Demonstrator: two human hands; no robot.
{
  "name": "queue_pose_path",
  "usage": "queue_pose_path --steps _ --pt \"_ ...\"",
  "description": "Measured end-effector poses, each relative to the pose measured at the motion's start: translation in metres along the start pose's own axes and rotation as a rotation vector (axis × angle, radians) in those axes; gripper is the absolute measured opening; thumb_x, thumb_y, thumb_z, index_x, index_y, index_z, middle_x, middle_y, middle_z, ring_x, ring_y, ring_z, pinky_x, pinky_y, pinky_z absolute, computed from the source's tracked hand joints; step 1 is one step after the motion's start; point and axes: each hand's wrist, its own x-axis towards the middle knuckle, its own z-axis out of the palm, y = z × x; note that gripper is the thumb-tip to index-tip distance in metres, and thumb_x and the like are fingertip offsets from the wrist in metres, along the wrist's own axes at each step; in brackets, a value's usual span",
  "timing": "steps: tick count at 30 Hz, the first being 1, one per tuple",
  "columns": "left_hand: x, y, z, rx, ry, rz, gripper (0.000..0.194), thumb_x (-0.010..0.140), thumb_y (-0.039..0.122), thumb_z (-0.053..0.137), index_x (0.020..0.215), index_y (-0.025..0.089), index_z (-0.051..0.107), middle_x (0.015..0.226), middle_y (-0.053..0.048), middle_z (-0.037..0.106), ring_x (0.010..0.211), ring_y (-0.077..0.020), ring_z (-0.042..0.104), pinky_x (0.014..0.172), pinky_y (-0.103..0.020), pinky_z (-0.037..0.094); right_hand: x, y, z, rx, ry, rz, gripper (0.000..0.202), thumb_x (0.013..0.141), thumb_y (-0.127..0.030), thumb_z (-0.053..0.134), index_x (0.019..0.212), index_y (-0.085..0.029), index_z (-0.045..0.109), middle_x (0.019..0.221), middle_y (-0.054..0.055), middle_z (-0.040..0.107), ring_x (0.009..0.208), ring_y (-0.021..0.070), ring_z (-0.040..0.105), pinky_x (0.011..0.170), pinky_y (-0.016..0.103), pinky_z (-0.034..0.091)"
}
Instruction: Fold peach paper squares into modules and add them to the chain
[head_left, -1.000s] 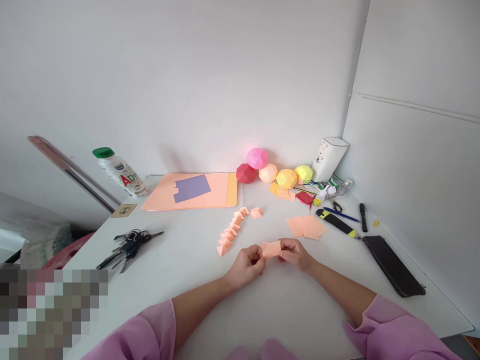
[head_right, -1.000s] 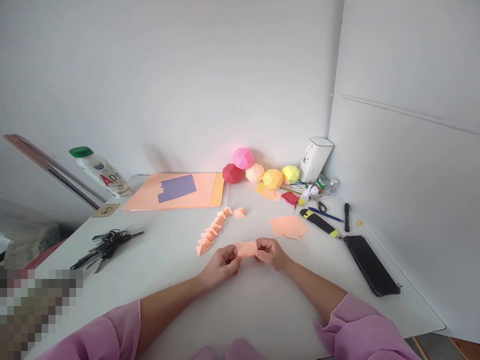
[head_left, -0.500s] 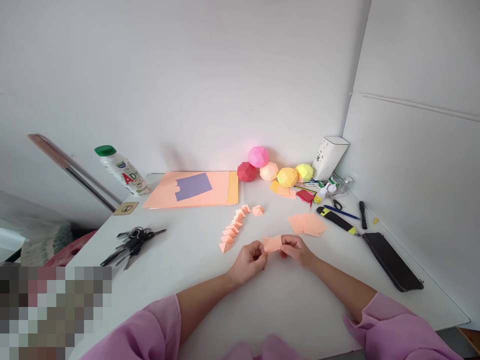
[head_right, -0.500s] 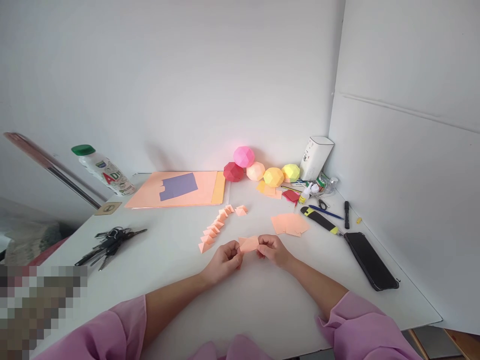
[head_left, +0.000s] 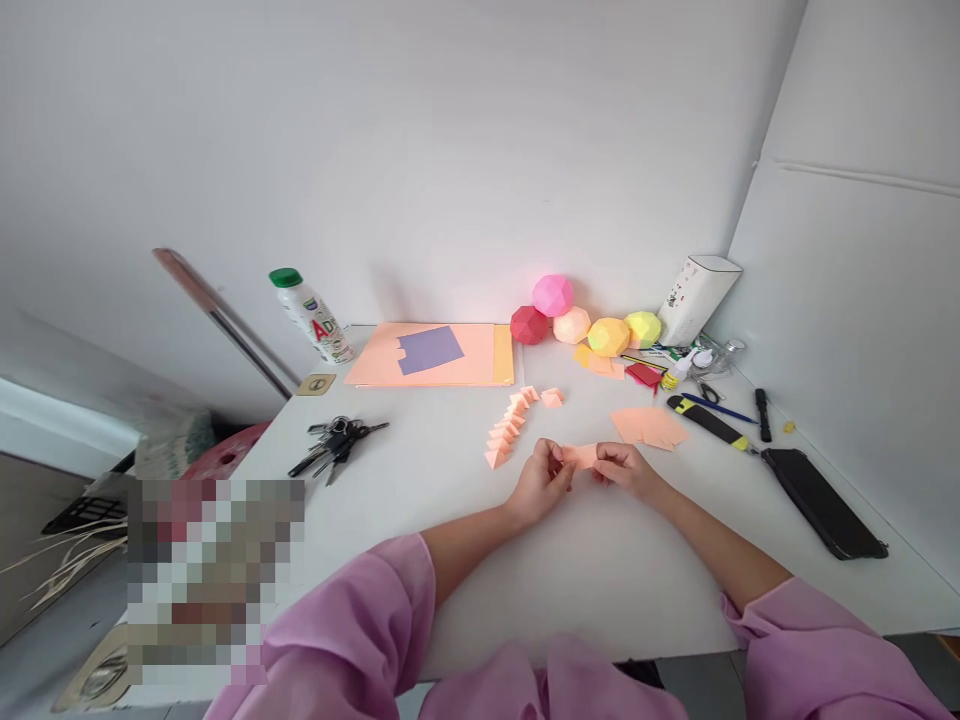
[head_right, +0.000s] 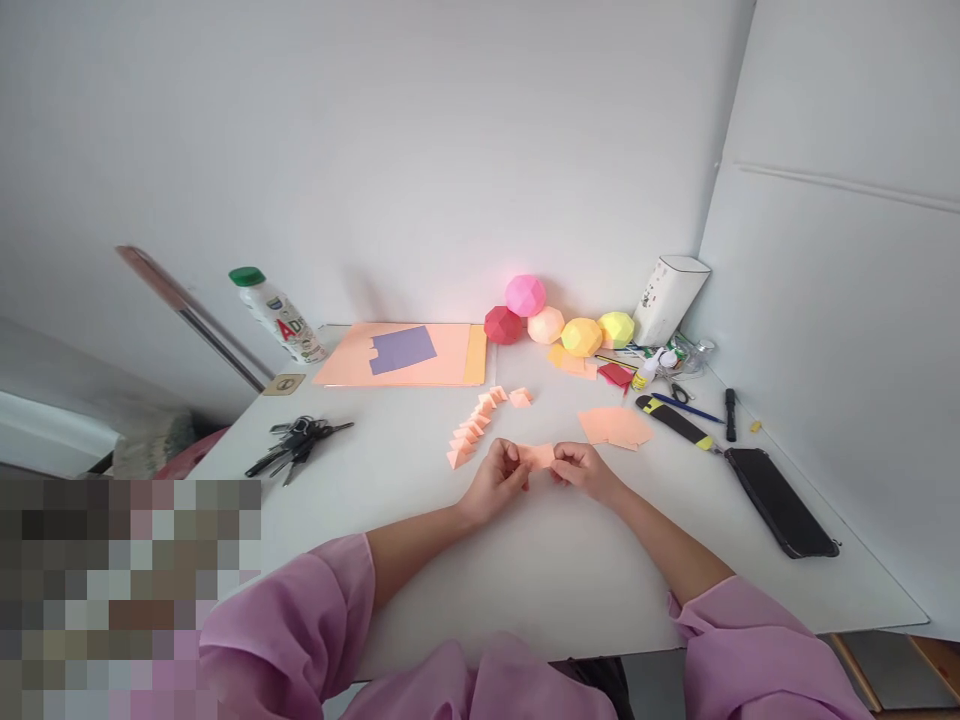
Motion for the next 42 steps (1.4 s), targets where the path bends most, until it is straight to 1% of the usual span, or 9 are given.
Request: queue_pose_path --steps 6,8,10,13,15,18,25,37,42 --pt "-0.001 0.003 -0.002 0.143 -0.021 0.101 0.012 0.085 0.029 0.045 0.081 0.020 0.038 0.061 0.007 0.043 0.051 -0.0077 0.047 0.050 -0.021 0.038 0.001 -0.008 0.005 -0.085 0.029 0.004 0.023 0.069 -0.033 0.060 0.055 -0.016 0.053 0.056 0.000 0.055 0.051 0.0115 0.048 0.048 0.023 0.037" --pt "-0.001 0.004 -0.002 0.178 -0.003 0.110 0.008 0.085 0.026 0.046 0.089 0.020 0.043 0.063 0.005 0.045 0.052 -0.0085 0.046 0.052 -0.022 0.039 0.001 -0.007 0.006 -0.119 0.049 -0.001 0.024 0.069 -0.034 0.060 0.054 -0.016 0.054 0.055 0.000 0.055 0.051 0.0116 0.047 0.048 0.024 0.036" --pt "-0.001 0.002 -0.003 0.209 0.016 0.127 0.017 0.083 0.022 0.048 0.100 0.021 0.046 0.073 0.002 0.050 0.055 -0.0092 0.048 0.055 -0.024 0.042 0.000 -0.007 0.008 -0.143 0.070 -0.002 0.026 0.070 -0.035 0.060 0.054 -0.016 0.054 0.056 0.001 0.056 0.051 0.0113 0.046 0.049 0.024 0.036" --pt "0.001 -0.001 -0.005 0.324 0.026 0.238 0.031 0.083 0.018 0.045 0.114 0.022 0.047 0.089 -0.002 0.052 0.061 -0.0103 0.050 0.061 -0.026 0.045 -0.001 -0.009 0.009 -0.147 0.071 0.005 0.028 0.072 -0.037 0.060 0.055 -0.016 0.053 0.058 0.001 0.056 0.054 0.0120 0.048 0.050 0.024 0.037" --pt "0.003 -0.004 -0.005 0.365 0.026 0.272 0.035 0.083 0.018 0.045 0.118 0.020 0.047 0.090 -0.003 0.050 0.064 -0.0114 0.050 0.063 -0.028 0.046 -0.001 -0.012 0.010 -0.147 0.064 0.000 0.029 0.073 -0.039 0.060 0.055 -0.016 0.054 0.058 0.001 0.056 0.055 0.0123 0.048 0.050 0.024 0.037" --pt "0.005 -0.007 -0.006 0.375 0.020 0.259 0.040 0.081 0.018 0.049 0.121 0.018 0.045 0.090 -0.004 0.049 0.067 -0.0127 0.050 0.065 -0.029 0.047 -0.002 -0.014 0.010 -0.159 0.057 -0.011 0.031 0.072 -0.041 0.061 0.056 -0.015 0.056 0.060 0.002 0.056 0.055 0.0123 0.048 0.049 0.024 0.037" --pt "0.005 -0.005 -0.006 0.330 0.003 0.218 0.038 0.080 0.017 0.051 0.118 0.020 0.047 0.090 -0.004 0.049 0.068 -0.0128 0.050 0.066 -0.029 0.048 -0.001 -0.007 0.006 -0.195 0.047 -0.017 0.032 0.073 -0.045 0.060 0.064 -0.015 0.063 0.066 0.004 0.060 0.060 0.0145 0.052 0.051 0.025 0.040" --pt "0.007 -0.009 -0.005 0.276 -0.008 0.198 0.016 0.079 0.015 0.052 0.094 0.019 0.053 0.089 -0.002 0.052 0.063 -0.0096 0.048 0.060 -0.025 0.045 -0.001 -0.009 0.006 -0.193 0.062 0.020 0.032 0.070 -0.047 0.062 0.065 -0.015 0.067 0.068 0.006 0.063 0.061 0.0164 0.053 0.052 0.026 0.041" --pt "0.006 -0.006 -0.005 0.257 -0.006 0.171 0.014 0.077 0.013 0.052 0.090 0.018 0.053 0.087 -0.002 0.053 0.062 -0.0090 0.047 0.058 -0.024 0.045 0.000 -0.009 0.005 -0.205 0.046 0.023 0.032 0.071 -0.046 0.062 0.064 -0.016 0.066 0.067 0.006 0.062 0.061 0.0166 0.053 0.052 0.027 0.042"
